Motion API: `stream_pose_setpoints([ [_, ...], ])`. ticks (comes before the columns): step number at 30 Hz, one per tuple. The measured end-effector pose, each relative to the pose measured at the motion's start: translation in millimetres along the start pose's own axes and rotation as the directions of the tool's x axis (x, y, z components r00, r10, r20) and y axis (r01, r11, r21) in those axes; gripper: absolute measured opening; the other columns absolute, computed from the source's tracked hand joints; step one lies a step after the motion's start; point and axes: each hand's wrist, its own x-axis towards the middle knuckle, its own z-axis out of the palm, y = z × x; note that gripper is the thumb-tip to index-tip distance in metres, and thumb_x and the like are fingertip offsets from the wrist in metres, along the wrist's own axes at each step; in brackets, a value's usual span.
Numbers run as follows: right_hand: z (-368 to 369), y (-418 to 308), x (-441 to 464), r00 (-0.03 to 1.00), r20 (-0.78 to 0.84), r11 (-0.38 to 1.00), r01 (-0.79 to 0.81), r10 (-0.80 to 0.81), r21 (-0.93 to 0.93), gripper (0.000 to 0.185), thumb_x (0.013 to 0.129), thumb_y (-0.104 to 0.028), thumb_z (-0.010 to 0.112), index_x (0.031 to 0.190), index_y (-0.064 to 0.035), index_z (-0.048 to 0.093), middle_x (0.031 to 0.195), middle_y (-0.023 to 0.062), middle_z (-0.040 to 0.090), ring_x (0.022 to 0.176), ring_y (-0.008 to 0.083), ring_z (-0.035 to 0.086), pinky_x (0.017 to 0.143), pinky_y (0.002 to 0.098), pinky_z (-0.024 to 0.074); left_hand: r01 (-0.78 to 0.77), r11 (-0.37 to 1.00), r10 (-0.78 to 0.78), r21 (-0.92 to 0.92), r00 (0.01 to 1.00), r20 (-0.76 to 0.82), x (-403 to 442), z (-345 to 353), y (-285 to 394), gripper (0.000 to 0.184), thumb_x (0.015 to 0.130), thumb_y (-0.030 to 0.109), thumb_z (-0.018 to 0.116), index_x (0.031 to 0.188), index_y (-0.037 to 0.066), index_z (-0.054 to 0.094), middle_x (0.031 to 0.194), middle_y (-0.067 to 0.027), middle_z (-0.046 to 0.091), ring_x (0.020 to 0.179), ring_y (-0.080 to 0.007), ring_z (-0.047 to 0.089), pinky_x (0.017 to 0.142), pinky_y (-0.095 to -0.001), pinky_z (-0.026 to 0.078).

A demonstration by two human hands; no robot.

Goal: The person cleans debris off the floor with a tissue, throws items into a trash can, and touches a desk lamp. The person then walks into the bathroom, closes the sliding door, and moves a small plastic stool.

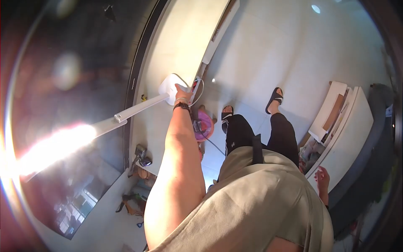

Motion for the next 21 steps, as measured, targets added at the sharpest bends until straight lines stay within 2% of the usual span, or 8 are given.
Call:
stream_pose_setpoints([
  [3,33.3,1.1,-33.4,0.989,0.136,0.999,0.051,-0.051,0.004,0.025,0.087,-0.012,0.056,0.111,-0.0048,0.057,0.071,0.0011,0.056,0.063,0.0072,0.054,0.058,0.0218,0.0465,-0.021,0.992,0.016,0.124,0.999,0.040,6.5,-5.9,1.5,0.111,0.072,0.018,0.070,0.142,0.012,-0.015,0.087,-0.0172,0.064,0.057,-0.0222,0.062,0.050,-0.0331,0.051],
  [6,66.9,22.0,-56.1,0.980,0.151,0.991,0.134,-0.133,0.004,0.025,0.087,-0.012,0.056,0.111,-0.0039,0.057,0.071,0.0018,0.056,0.063,0.0084,0.054,0.058,0.0228,0.0472,-0.097,0.990,0.099,0.105,0.995,-0.012,38.3,20.1,-26.8,0.112,0.073,0.020,0.070,0.141,0.012,-0.018,0.089,-0.0199,0.063,0.057,-0.0233,0.062,0.050,-0.0331,0.051],
  [7,75.6,13.6,-67.4,0.982,0.165,0.996,0.092,-0.091,0.003,0.025,0.087,-0.013,0.056,0.110,-0.0039,0.058,0.075,0.0029,0.059,0.065,0.0091,0.056,0.060,0.0226,0.0470,-0.104,0.989,0.106,0.101,0.994,-0.010,37.7,19.6,-26.9,0.112,0.073,0.020,0.070,0.141,0.012,-0.018,0.089,-0.0199,0.063,0.057,-0.0233,0.062,0.050,-0.0331,0.051],
  [10,94.7,112.1,-58.0,0.984,0.146,0.987,0.081,-0.102,0.142,0.024,0.087,-0.013,0.057,0.108,-0.0040,0.060,0.080,0.0046,0.062,0.066,0.0092,0.057,0.061,0.0228,0.0466,-0.136,0.990,0.140,0.040,0.986,-0.091,5.6,12.0,-16.5,0.109,0.074,0.022,0.067,0.141,0.011,-0.017,0.092,-0.0234,0.063,0.064,-0.0283,0.064,0.057,-0.0356,0.052],
  [12,101.1,84.4,-76.3,0.976,0.122,0.980,0.164,-0.178,0.115,0.022,0.086,-0.014,0.059,0.106,-0.0042,0.062,0.084,0.0062,0.064,0.068,0.0092,0.057,0.062,0.0229,0.0462,-0.112,0.991,0.115,0.068,0.993,-0.030,-35.6,-5.9,0.4,0.100,0.075,0.017,0.060,0.143,0.012,-0.013,0.106,-0.0270,0.059,0.100,-0.0367,0.059,0.089,-0.0389,0.045],
  [15,103.5,87.7,-74.2,0.983,0.135,0.981,0.098,-0.121,0.166,0.021,0.086,-0.013,0.059,0.104,-0.0038,0.062,0.082,0.0072,0.064,0.068,0.0096,0.057,0.061,0.0236,0.0464,-0.171,0.981,0.170,0.087,0.985,0.025,-54.0,0.5,-11.5,0.099,0.076,0.015,0.058,0.142,0.012,-0.015,0.106,-0.0274,0.059,0.100,-0.0372,0.059,0.089,-0.0398,0.045],
  [17,99.2,95.8,-64.3,0.957,0.152,0.968,0.252,-0.249,-0.006,0.021,0.086,-0.013,0.058,0.104,-0.0026,0.062,0.082,0.0071,0.064,0.068,0.0096,0.058,0.060,0.0240,0.0465,-0.223,0.965,0.213,0.139,0.973,0.085,-68.3,-0.7,-19.4,0.101,0.076,0.014,0.058,0.141,0.010,-0.018,0.104,-0.0278,0.059,0.099,-0.0376,0.059,0.088,-0.0402,0.045],
  [21,100.8,78.6,-57.4,0.963,0.123,0.968,0.229,-0.241,0.103,0.021,0.087,-0.013,0.057,0.104,-0.0013,0.061,0.079,0.0057,0.063,0.064,0.0098,0.056,0.057,0.0243,0.0461,-0.207,0.970,0.192,0.131,0.974,0.120,-67.3,1.0,-44.6,0.106,0.074,0.017,0.063,0.140,0.008,-0.019,0.106,-0.0305,0.058,0.100,-0.0397,0.058,0.088,-0.0400,0.045],
])
